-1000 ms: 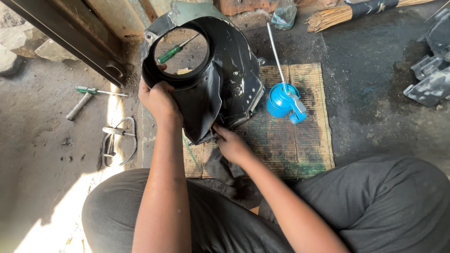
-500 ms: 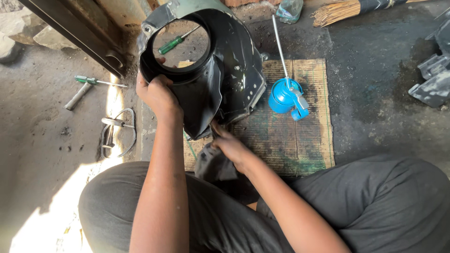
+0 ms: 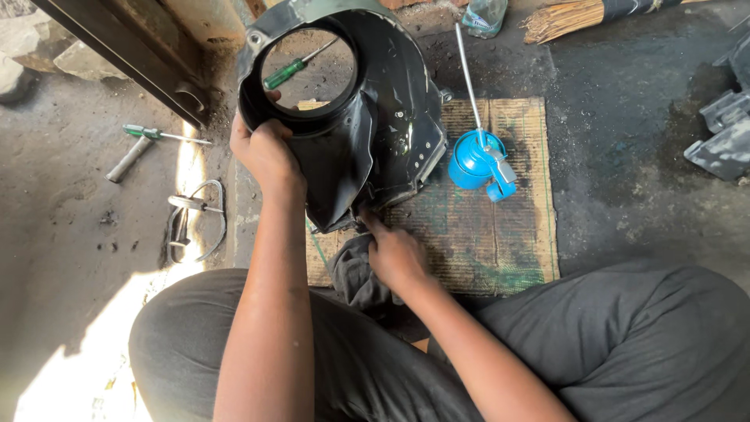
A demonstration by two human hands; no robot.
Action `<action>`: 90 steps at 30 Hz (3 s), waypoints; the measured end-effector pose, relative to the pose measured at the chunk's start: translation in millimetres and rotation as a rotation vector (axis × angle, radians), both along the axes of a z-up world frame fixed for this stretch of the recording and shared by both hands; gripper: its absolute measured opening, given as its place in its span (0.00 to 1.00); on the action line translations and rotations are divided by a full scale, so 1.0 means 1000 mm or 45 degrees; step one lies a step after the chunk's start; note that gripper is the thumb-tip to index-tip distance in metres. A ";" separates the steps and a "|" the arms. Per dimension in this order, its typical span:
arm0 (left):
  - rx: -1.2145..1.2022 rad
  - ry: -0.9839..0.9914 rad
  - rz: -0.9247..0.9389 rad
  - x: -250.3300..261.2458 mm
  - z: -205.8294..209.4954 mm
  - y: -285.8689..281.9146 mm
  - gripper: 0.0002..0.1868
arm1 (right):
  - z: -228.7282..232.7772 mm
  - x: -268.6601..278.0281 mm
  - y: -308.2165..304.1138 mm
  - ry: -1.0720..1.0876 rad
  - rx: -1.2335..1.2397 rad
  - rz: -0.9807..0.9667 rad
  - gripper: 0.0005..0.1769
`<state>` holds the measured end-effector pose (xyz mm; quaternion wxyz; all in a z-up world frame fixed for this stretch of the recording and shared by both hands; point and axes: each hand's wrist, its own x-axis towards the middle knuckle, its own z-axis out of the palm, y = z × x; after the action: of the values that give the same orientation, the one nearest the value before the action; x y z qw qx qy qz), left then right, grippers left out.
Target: The person sits on the floor and wipes a large, black, curved metal part with a grey cloth. They rotate the object to clean different sections, including the inner rim and outer surface, using a blue spray bottle nearby.
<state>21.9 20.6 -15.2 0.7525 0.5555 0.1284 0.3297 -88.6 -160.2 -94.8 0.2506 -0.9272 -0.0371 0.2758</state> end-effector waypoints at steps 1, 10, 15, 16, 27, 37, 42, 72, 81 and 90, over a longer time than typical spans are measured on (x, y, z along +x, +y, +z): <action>0.014 0.005 0.008 0.000 -0.001 -0.001 0.24 | 0.010 0.001 0.002 -0.060 0.009 -0.025 0.38; 0.013 0.011 0.038 0.001 0.002 -0.001 0.23 | 0.007 0.010 0.001 -0.266 0.090 -0.062 0.36; -0.100 -0.005 -0.016 -0.001 0.004 -0.001 0.23 | 0.005 -0.005 0.008 -0.341 0.197 -0.036 0.34; -0.052 0.008 -0.003 -0.001 0.003 -0.002 0.24 | 0.007 -0.002 0.005 -0.323 0.194 -0.093 0.33; -0.088 0.006 -0.017 -0.004 0.007 -0.005 0.24 | -0.012 0.011 -0.002 -0.560 0.089 -0.224 0.34; 0.112 0.049 0.022 0.001 0.000 -0.002 0.23 | -0.011 0.039 0.011 -0.515 0.100 -0.072 0.32; 0.081 0.053 0.000 0.009 -0.011 0.007 0.21 | -0.003 0.025 0.013 -0.357 0.006 0.155 0.33; -0.398 1.019 0.354 0.029 -0.119 0.054 0.11 | 0.034 0.044 -0.017 0.074 -0.166 0.249 0.35; -0.362 0.977 0.392 0.040 -0.129 0.049 0.15 | 0.031 0.048 -0.026 0.183 -0.169 0.400 0.35; 0.195 1.063 0.306 0.039 -0.067 0.010 0.23 | 0.020 0.048 -0.021 -0.033 -0.449 0.209 0.43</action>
<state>61.3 30.2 -82.4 0.5490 0.6764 0.4602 0.1708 -40.8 -180.7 -74.6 0.0603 -0.9541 -0.0668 0.2856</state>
